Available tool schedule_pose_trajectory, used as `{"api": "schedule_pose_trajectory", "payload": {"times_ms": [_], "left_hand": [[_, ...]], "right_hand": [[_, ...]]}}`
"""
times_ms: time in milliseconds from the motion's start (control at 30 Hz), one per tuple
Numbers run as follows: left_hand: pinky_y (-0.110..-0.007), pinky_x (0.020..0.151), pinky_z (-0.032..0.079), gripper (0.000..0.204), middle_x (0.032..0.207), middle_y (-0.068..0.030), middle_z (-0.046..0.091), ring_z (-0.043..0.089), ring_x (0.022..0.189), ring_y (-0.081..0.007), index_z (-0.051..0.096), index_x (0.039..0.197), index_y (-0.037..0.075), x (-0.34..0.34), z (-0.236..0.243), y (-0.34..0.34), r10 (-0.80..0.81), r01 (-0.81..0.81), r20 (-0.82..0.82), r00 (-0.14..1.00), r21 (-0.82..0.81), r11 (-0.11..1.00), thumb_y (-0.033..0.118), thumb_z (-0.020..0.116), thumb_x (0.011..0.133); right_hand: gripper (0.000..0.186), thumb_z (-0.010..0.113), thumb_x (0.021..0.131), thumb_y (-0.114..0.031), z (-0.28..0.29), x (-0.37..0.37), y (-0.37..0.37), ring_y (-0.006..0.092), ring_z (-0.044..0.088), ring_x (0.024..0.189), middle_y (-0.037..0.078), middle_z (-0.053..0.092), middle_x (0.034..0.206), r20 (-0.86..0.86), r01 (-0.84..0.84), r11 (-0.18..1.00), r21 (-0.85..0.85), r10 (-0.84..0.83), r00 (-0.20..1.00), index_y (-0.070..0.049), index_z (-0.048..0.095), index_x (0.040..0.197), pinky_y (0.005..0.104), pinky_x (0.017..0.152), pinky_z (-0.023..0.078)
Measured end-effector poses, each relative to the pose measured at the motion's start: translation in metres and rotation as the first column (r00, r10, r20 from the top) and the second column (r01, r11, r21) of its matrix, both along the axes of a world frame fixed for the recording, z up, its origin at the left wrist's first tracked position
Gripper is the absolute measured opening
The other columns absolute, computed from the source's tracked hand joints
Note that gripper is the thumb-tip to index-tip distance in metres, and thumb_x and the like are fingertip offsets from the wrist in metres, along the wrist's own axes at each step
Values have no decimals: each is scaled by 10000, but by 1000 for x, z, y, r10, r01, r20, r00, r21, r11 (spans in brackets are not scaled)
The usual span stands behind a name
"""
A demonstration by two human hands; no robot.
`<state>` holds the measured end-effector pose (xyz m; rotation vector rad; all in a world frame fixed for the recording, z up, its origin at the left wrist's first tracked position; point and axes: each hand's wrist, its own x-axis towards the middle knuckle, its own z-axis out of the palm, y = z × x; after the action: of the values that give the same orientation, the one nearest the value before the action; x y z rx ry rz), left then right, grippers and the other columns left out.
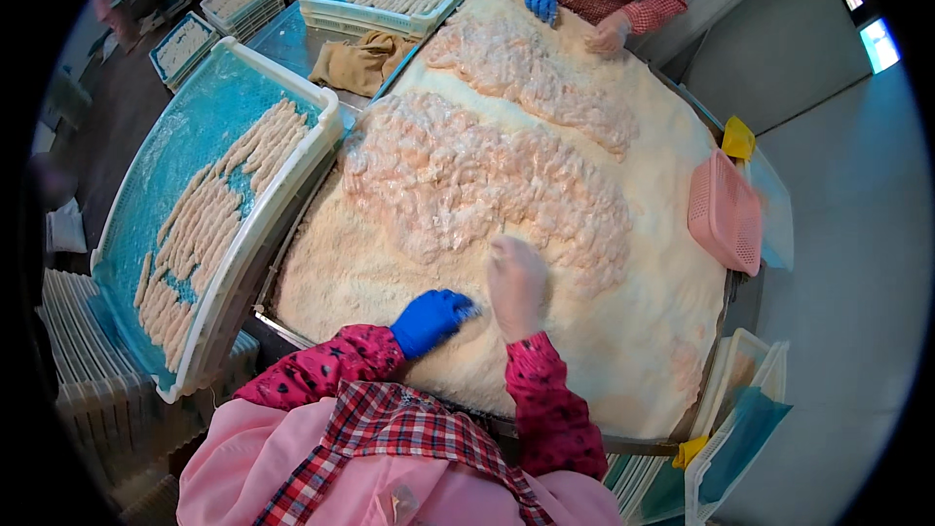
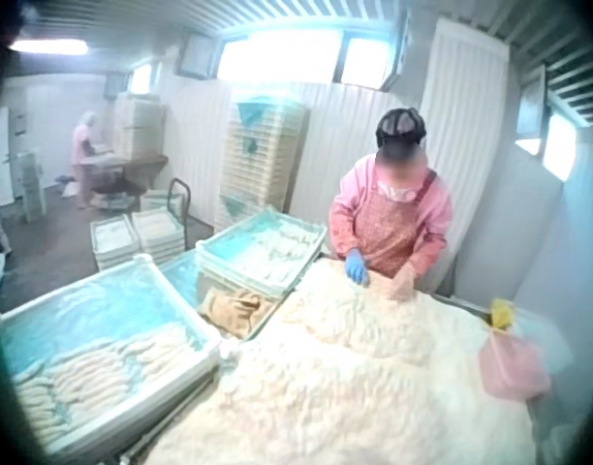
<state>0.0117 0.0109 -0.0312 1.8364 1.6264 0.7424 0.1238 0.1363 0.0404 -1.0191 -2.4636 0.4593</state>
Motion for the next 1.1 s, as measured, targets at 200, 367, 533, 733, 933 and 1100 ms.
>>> {"api": "schedule_pose_trajectory", "payload": {"times_ms": [200,367,533,733,933,1100], "left_hand": [[-379,812,471,318,1064,-80,620,582,929,-298,600,1103,138,-34,2,-26,54,-41,-89,995,135,990,148,554,789],[-378,763,495,291,1017,-124,627,592,881,-312,622,1075,116,-69,24,-46,272,-267,-35,962,111,957,177,594,792],[-369,794,479,272,1045,-130,605,576,933,-310,625,1061,102,-97,24,-51,421,-420,-37,906,27,907,178,628,800],[-360,900,442,227,1151,-104,571,543,1057,-289,624,1058,103,-81,56,-29,-3,-45,303,953,151,987,129,574,838],[-378,808,483,304,1121,-114,591,574,961,-330,597,1106,110,-119,33,-62,194,-175,-100,976,174,969,191,594,813],[-393,755,464,374,1038,-106,594,566,885,-299,582,1134,119,-71,31,-63,238,-207,-231,943,149,967,237,635,784]], "right_hand": [[173,595,666,-57,-4,-33,18,268,553,823,73,576,819,138,-282,926,253,254,957,-111,572,829,381,762,429],[189,613,650,-25,15,1,-4,271,552,915,97,586,906,-122,-266,964,1,264,957,-87,576,824,366,811,430],[176,624,700,-58,-15,68,-25,293,508,1043,124,563,1011,-85,108,949,-295,-139,987,-66,574,869,379,900,402],[243,639,721,-72,-25,31,-72,297,517,1006,129,557,1041,116,-146,986,-79,155,981,-42,548,944,398,891,403],[163,579,829,-30,-22,50,-49,106,527,960,27,587,1039,-320,5,632,-775,-399,859,-30,571,992,253,851,422],[259,587,806,-39,-22,61,-46,177,559,955,77,601,1020,-194,186,792,-581,-357,914,-41,607,1064,267,815,448]]}}
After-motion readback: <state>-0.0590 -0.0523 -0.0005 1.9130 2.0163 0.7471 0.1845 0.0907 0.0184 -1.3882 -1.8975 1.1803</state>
